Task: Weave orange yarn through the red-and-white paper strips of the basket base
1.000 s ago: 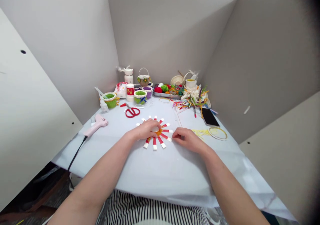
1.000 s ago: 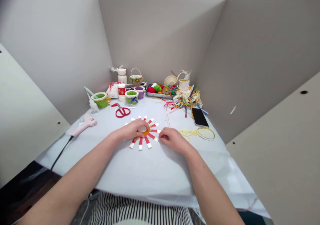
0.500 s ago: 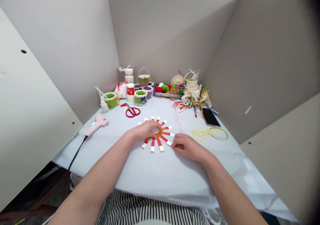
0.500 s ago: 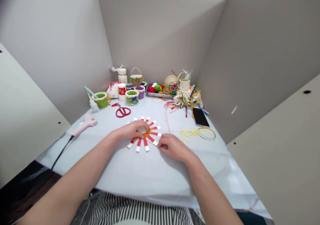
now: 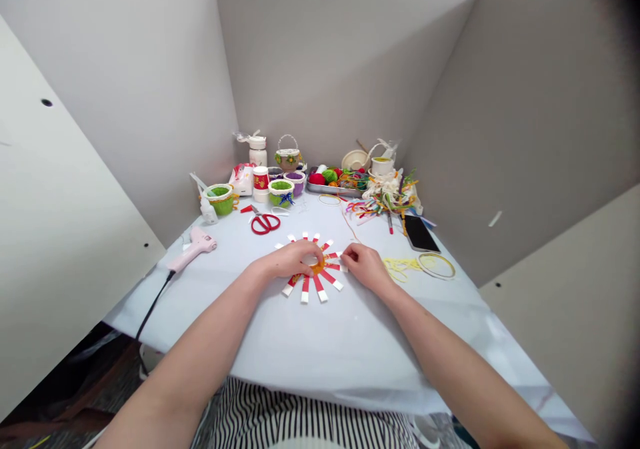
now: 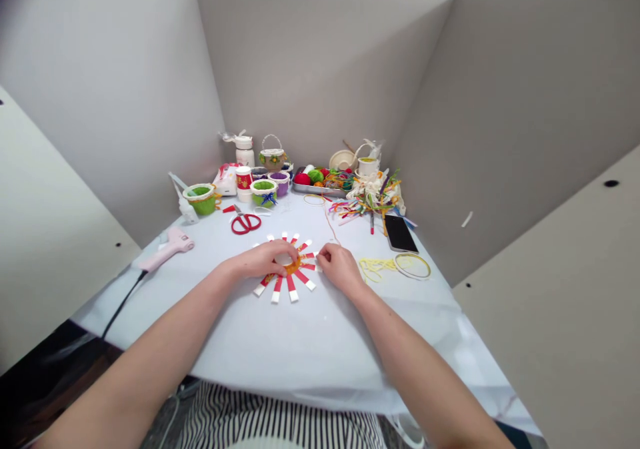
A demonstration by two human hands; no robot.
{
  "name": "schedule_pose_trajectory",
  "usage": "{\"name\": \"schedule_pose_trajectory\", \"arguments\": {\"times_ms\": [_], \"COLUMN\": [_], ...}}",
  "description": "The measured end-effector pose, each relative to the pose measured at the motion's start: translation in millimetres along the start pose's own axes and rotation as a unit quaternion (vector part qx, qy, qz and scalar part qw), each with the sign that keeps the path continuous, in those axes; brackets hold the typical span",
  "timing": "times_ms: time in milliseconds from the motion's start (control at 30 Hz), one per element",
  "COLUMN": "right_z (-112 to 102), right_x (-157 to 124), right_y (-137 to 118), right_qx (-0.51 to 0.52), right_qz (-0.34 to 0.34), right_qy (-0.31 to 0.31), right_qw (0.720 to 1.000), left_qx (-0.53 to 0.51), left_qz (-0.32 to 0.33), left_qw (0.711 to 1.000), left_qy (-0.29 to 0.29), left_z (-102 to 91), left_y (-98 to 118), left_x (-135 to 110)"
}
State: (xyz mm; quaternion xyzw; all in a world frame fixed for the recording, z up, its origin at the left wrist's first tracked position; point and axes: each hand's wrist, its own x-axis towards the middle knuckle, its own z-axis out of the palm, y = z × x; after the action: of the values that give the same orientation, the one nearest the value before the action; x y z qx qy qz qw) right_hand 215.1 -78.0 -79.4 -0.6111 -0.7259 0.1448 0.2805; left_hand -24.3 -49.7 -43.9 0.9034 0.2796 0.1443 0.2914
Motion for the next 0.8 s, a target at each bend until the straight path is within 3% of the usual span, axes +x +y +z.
{"name": "schedule_pose_trajectory", "arguments": {"times_ms": [200,333,467,600,800], "right_z": [3.5,4.0,4.1,1.1,-9.1], "right_x": [-5.6,-6.4,-6.1,-10.2,-25.2], "right_y": [2.5,3.5,4.2,4.0,-3.1], "right_qx": [0.017,0.018,0.019,0.042,0.075], "right_qz": [-0.025,-0.035,-0.037,-0.047,-0.135], "right_qy": [-0.026,-0.022,-0.024,-0.025,-0.055], "right_qw": [0.999,0.999,0.999,0.998,0.987], "left_qx": [0.001,0.053,0.106,0.099,0.082], "left_qz": [0.006,-0.028,-0.057,-0.033,0.017], "left_qw": [0.998,0.992,0.988,0.991,0.996], "left_qy": [0.064,0.108,0.1,0.082,0.035], "left_z": [4.1,8.3,9.7,7.4,4.3], "left_y": [1.5,1.4,1.1,-1.4,-7.8], "left_x": [-0.4,-0.3,-0.3,-0.3,1.4]}}
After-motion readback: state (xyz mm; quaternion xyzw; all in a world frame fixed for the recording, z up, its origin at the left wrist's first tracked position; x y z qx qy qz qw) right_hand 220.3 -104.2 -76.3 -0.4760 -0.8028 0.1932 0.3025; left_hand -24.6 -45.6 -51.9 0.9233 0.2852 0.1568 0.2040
